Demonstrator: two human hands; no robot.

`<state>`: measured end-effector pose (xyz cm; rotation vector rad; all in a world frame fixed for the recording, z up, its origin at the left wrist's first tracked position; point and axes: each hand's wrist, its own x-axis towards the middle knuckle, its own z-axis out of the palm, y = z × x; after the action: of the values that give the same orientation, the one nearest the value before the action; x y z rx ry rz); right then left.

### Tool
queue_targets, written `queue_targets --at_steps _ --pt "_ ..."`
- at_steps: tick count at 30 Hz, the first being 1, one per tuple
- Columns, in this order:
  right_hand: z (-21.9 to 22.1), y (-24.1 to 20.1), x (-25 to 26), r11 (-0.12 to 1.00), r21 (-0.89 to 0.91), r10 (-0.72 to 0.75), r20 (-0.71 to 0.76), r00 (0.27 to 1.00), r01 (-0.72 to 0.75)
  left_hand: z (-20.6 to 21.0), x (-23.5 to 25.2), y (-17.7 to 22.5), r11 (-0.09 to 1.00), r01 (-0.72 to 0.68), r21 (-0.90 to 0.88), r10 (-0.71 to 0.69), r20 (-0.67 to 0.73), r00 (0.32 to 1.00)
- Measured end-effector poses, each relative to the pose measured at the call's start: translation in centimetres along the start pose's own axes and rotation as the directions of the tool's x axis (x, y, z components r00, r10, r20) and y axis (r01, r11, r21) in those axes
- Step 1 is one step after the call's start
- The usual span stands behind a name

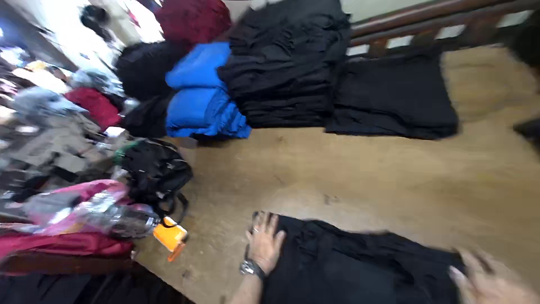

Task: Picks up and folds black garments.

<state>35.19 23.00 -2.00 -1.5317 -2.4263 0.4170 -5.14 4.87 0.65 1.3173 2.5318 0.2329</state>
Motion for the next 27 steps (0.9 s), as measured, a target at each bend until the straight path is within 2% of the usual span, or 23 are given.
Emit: queue_targets --at_steps 3,6,8,10,11,13,14,15,18,19,21,24,26,27 --pt "-0.2 0.3 -0.4 0.999 -0.022 0.023 -0.009 1.0 -0.023 0.2 0.5 -0.9 0.999 -0.029 -0.016 0.029 0.003 1.0" --pt "0.0 1.6 -0.3 0.999 -0.026 0.045 0.047 0.998 -0.044 -1.3 1.6 -2.5 0.994 0.105 -0.027 -0.105 -0.025 0.994" --pt "-1.0 1.8 0.2 0.998 -0.02 0.063 0.118 0.991 -0.061 -3.2 1.8 -2.5 0.982 0.156 -0.107 -0.169 -0.122 0.978" --pt "-2.9 1.1 0.7 0.98 0.091 0.165 0.143 0.976 -0.179 -5.3 0.8 -0.9 0.969 0.048 -0.243 -0.116 -0.273 0.955" --pt "-4.0 0.4 0.7 0.958 0.163 0.222 0.109 0.969 -0.237 -6.0 -0.2 0.4 0.954 -0.056 -0.295 -0.048 -0.333 0.942" --pt "-6.1 -1.4 0.3 0.931 0.27 0.262 -0.025 0.965 -0.246 -6.6 -2.8 3.4 0.899 -0.264 -0.35 0.118 -0.387 0.915" --pt "-7.0 -2.4 -0.2 0.928 0.306 0.248 -0.077 0.966 -0.213 -6.5 -4.1 4.9 0.873 -0.303 -0.383 0.165 -0.351 0.922" --pt "-7.6 -3.5 -0.7 0.922 0.346 0.222 -0.106 0.969 -0.173 -6.0 -5.3 6.1 0.871 -0.285 -0.401 0.183 -0.273 0.944" --pt "-7.8 -6.4 -2.3 0.839 0.536 0.127 -0.019 0.992 -0.097 -4.3 -7.0 8.4 0.942 -0.088 -0.324 0.101 0.023 0.995" --pt "-7.3 -6.9 -2.4 0.818 0.57 0.089 0.011 0.996 -0.079 -3.7 -7.1 8.8 0.954 -0.042 -0.298 0.066 0.069 0.995" --pt "-6.0 -7.9 -2.6 0.82 0.57 0.036 0.039 0.999 -0.052 -2.5 -7.0 9.1 0.963 -0.032 -0.269 0.048 0.053 0.997" --pt "-4.9 -9.8 -2.4 0.912 0.409 -0.011 0.064 0.998 -0.016 -1.9 -6.7 8.8 0.953 -0.044 -0.3 0.043 -0.009 0.999" --pt "-5.0 -11.2 -2.3 0.944 0.33 -0.004 0.023 1.0 -0.004 -2.5 -6.4 8.7 0.902 0.033 -0.431 -0.011 0.053 0.999" --pt "-5.1 -12.0 -2.2 0.944 0.329 -0.013 -0.028 1.0 0.022 -2.9 -6.4 8.5 0.838 0.105 -0.535 -0.042 0.129 0.991"
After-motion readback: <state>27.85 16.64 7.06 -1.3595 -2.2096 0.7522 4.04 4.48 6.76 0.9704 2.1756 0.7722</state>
